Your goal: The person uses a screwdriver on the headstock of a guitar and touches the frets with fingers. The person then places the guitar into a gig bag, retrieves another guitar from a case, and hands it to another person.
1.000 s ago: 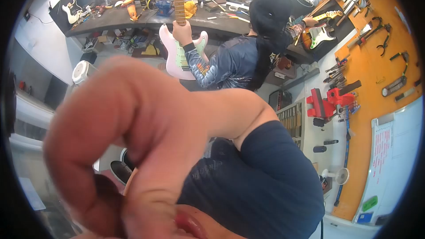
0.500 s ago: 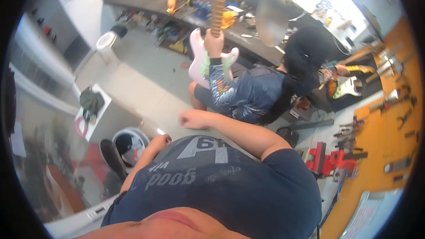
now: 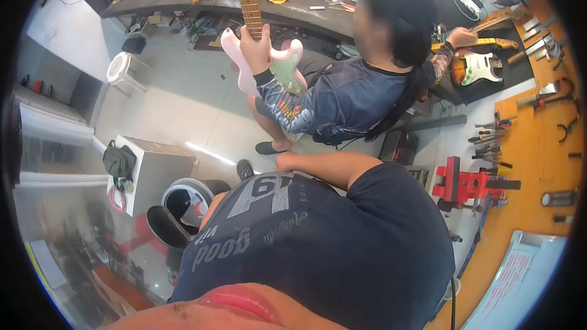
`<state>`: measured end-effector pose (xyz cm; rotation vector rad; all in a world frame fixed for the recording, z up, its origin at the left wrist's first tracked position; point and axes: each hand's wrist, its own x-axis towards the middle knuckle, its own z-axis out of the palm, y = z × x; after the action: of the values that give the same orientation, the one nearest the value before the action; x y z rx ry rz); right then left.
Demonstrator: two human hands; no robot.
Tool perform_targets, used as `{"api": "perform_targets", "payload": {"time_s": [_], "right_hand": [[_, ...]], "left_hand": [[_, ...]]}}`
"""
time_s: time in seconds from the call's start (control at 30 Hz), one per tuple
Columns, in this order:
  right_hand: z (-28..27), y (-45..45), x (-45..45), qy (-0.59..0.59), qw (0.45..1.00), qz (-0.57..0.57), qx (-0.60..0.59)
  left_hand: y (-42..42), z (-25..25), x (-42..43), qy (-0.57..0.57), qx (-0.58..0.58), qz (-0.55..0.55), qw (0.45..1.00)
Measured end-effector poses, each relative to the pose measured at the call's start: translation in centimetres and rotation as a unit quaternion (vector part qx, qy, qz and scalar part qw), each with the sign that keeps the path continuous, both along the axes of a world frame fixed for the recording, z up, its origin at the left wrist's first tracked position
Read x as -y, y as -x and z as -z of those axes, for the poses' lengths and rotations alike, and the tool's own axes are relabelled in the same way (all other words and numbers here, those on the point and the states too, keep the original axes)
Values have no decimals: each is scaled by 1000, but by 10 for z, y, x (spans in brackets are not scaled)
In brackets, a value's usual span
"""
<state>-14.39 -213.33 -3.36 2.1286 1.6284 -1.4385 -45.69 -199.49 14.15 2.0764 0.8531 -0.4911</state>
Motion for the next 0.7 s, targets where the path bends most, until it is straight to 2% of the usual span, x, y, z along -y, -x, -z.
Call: {"api": "perform_targets", "payload": {"time_s": [0.07, 0.13, 0.17, 0.2, 0.27, 0.33, 0.37, 0.43, 0.5, 0.63, 0.7], "right_hand": [[-1, -3, -21, 2, 999, -48, 21], [27, -6, -43, 77, 997, 13, -1], [22, -4, -56, 113, 993, 44, -9], [16, -5, -58, 94, 993, 70, -11], [-36, -1, -60, 55, 990, 129, -18], [-59, 4, -50, 24, 980, 194, -28], [-35, 0, -43, 11, 990, 139, -8], [-13, 11, -36, 25, 994, 108, 21], [-21, 21, -34, 77, 984, 153, 51], [-11, 53, -32, 46, 960, 271, 51], [-24, 61, -32, 46, 955, 292, 29]], "left_hand": [[-4, -4, -21, -3, -1, 24, 1000], [-15, -9, -49, -9, 1, 55, 998], [-21, -10, -65, -15, 3, 71, 997], [-28, -9, -84, -20, 7, 85, 996], [-35, 2, -122, -34, 12, 115, 993], [-42, 33, -166, -47, 19, 139, 989], [-41, 46, -182, -47, 19, 154, 987], [-43, 39, -208, -65, -1, 185, 980], [-52, 41, -233, -75, -7, 216, 973], [-61, 60, -261, -82, -15, 293, 952], [-70, 65, -265, -85, -12, 329, 940]]}}
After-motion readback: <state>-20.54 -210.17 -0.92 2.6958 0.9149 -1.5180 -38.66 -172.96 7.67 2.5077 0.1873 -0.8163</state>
